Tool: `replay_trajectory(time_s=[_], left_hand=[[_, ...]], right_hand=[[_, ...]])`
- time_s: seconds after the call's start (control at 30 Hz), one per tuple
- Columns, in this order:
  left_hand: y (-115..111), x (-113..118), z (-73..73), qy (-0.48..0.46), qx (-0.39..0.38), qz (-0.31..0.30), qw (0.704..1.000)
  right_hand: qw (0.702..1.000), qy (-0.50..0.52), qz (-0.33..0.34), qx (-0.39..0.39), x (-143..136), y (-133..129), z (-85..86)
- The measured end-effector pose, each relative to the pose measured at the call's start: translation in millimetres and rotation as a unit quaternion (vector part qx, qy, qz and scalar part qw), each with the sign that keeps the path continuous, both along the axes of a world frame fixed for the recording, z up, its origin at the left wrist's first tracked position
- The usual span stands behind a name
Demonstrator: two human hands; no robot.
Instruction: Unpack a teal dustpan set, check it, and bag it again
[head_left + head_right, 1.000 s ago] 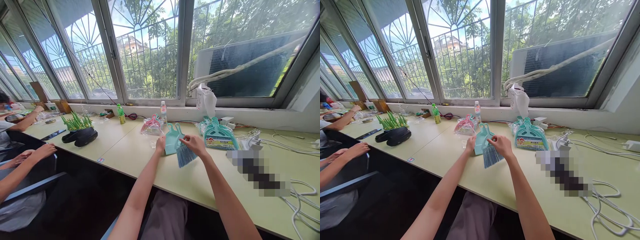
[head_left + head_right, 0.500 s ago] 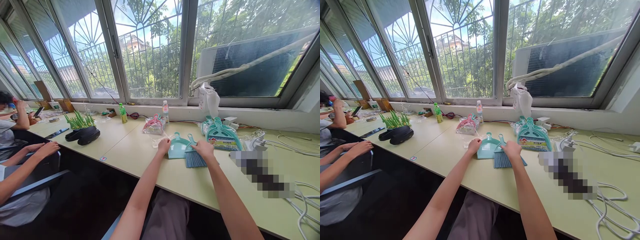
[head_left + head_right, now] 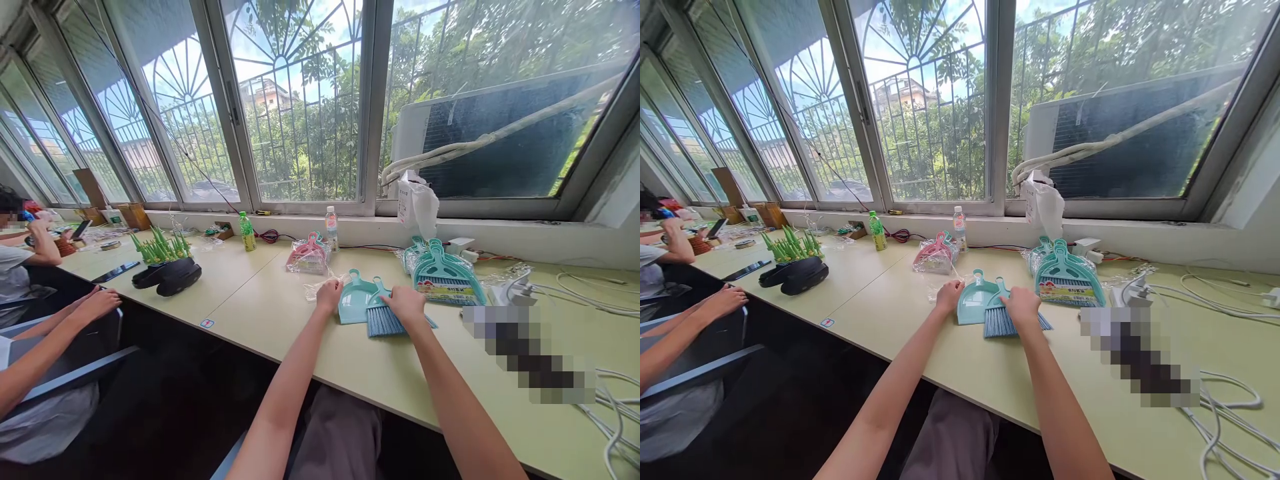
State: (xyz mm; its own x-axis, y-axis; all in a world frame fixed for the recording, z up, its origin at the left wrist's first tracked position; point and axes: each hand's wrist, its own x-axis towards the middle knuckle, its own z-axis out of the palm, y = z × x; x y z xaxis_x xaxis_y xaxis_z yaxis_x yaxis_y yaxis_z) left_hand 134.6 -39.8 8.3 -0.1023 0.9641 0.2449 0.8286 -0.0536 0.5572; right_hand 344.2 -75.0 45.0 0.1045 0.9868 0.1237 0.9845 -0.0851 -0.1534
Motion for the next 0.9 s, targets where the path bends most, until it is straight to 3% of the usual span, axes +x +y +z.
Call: replay_trajectory(time_s=[0.13, 0.27, 0.4, 0.5, 0.7, 0.9], left_hand=[[-3, 2, 1.0, 0.015, -0.005, -0.022, 1.000], [-2, 3, 1.1, 0.008, 0.003, -0.040, 0.999], [2, 8, -3.6, -0.052, -0.025, -0.151, 0.987], [5, 12, -7.6, -0.076, -0.038, -0.193, 0.978], [2, 9, -7.3, -0.034, 0.019, -0.180, 0.983], [-6, 0, -8.5, 0.125, 0.161, -0.110, 0.973]], right_hand=[[1.000, -0.001, 0.004, -0.002, -4, 0, -1.6], [0.998, -0.013, 0.028, 0.058, -9, 2, -9.7], [0.992, -0.019, 0.088, 0.089, -16, 4, -20.4], [0.988, -0.007, 0.132, 0.080, -20, 5, -24.7], [0.983, 0.004, 0.168, 0.079, -22, 5, -28.1], [0.981, 0.025, 0.171, 0.085, -22, 7, -31.6]])
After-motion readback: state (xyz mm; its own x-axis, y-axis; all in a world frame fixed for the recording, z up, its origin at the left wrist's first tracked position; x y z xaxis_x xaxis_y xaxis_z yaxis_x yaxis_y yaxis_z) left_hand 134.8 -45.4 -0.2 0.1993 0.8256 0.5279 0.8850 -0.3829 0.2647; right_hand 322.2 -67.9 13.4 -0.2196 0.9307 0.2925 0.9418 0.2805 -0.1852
